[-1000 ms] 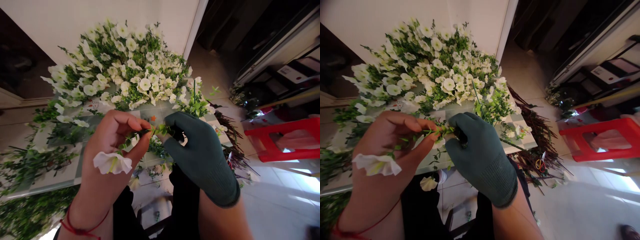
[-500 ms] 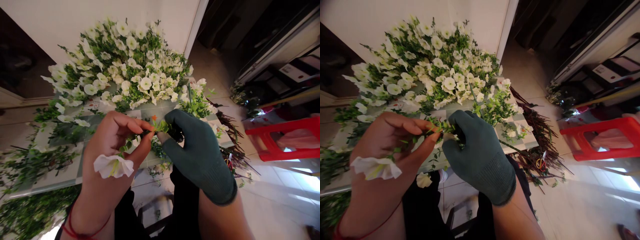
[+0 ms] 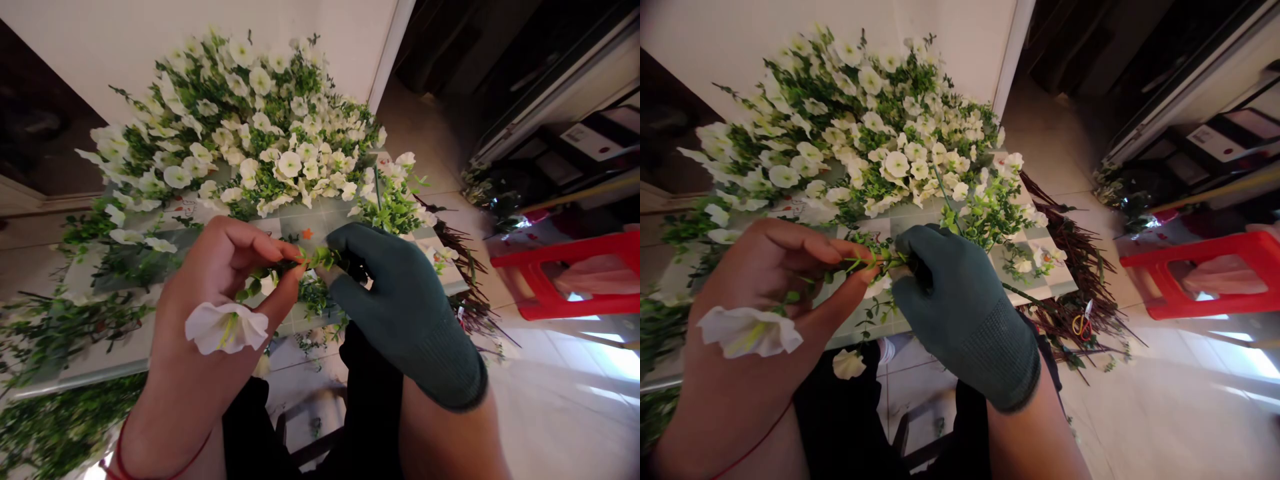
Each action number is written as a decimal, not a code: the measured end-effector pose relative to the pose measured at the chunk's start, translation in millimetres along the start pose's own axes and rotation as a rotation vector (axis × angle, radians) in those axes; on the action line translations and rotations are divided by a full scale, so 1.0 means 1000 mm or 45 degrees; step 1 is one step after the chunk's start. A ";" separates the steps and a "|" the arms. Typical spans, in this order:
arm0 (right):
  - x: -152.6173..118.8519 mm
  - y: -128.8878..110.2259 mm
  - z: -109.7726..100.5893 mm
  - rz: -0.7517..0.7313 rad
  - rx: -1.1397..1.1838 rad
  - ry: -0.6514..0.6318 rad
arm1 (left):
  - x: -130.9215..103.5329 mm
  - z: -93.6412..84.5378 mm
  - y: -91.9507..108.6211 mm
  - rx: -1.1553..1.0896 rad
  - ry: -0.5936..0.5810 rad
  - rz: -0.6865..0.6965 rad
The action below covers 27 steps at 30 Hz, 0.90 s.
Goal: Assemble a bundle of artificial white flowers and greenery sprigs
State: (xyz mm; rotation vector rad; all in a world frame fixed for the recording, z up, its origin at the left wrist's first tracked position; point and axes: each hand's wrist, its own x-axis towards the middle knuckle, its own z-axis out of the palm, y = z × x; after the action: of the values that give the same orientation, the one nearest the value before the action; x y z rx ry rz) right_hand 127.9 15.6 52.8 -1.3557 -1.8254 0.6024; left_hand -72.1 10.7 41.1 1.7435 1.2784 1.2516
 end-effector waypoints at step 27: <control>0.003 0.004 0.007 0.046 0.114 0.174 | 0.005 0.004 0.002 -0.087 0.176 0.066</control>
State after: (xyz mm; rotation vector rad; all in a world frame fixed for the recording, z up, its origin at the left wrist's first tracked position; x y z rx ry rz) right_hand 124.1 20.5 46.6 -1.3397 -1.6491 0.5887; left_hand -67.5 15.0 42.6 1.6761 1.2589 1.4499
